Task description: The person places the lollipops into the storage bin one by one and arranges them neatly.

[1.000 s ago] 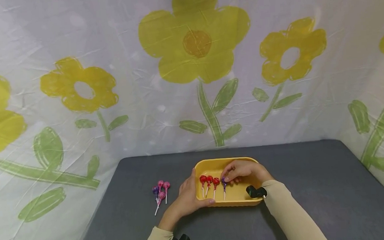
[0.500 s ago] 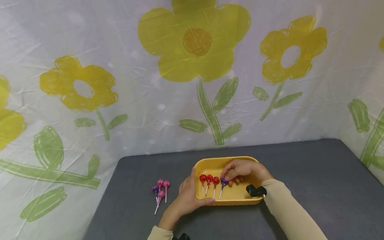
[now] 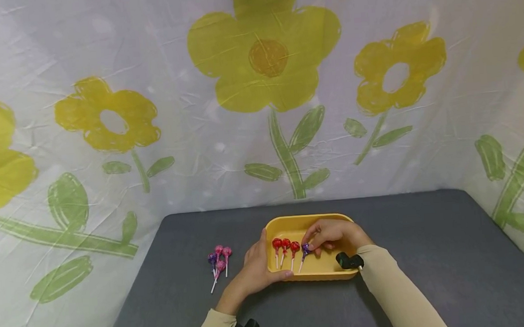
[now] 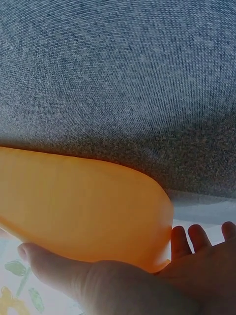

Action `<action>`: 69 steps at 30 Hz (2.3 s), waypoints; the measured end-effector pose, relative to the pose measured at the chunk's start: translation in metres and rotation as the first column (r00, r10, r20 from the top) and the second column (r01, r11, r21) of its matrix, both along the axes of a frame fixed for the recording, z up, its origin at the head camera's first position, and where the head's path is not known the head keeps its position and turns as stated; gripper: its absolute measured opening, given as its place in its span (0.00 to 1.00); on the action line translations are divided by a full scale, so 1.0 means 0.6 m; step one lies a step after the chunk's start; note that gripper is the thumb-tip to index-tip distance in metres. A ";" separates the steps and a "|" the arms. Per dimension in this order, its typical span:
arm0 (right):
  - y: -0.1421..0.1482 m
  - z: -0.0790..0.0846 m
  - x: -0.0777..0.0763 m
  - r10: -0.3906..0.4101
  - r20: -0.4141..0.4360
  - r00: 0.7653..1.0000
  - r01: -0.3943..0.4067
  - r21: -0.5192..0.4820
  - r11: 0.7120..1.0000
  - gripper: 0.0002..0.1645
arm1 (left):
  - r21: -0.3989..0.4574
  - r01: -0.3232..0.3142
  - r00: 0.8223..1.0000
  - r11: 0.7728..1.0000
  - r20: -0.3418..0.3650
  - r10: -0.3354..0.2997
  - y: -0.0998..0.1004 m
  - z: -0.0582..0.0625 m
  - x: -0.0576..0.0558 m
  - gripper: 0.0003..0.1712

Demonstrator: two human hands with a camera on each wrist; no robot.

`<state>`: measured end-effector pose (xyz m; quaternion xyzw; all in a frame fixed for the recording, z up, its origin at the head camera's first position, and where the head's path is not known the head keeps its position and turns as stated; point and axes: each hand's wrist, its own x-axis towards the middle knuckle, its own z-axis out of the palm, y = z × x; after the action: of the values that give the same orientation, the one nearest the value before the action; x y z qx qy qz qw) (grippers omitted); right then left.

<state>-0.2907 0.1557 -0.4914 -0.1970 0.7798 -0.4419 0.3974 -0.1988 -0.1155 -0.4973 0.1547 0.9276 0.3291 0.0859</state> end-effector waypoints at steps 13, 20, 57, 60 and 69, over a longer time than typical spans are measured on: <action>0.003 -0.003 -0.004 0.006 0.001 1.000 -0.006 -0.003 1.000 0.16 | 0.020 -0.012 1.000 1.000 0.012 0.012 0.002 -0.003 -0.002 0.78; 0.001 0.004 0.002 -0.002 -0.005 1.000 0.002 -0.007 1.000 0.14 | 0.037 -0.021 1.000 0.999 0.010 0.021 0.001 -0.007 -0.002 0.78; 0.003 0.000 -0.003 0.050 -0.038 0.998 -0.050 0.009 0.999 0.18 | 0.070 -0.035 0.999 0.997 0.002 0.035 0.001 -0.009 0.002 0.76; 0.001 0.002 -0.005 0.048 -0.022 0.999 -0.048 -0.007 0.999 0.19 | 0.068 -0.034 0.999 0.997 -0.008 0.034 0.000 -0.009 0.001 0.76; -0.001 0.001 0.000 0.050 -0.034 0.998 -0.050 -0.001 0.999 0.19 | 0.077 -0.036 0.999 0.996 0.011 0.036 -0.001 -0.010 0.004 0.76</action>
<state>-0.2906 0.1550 -0.4907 -0.2244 0.7808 -0.4292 0.3946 -0.1966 -0.1159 -0.5030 0.1395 0.9163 0.3671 0.0784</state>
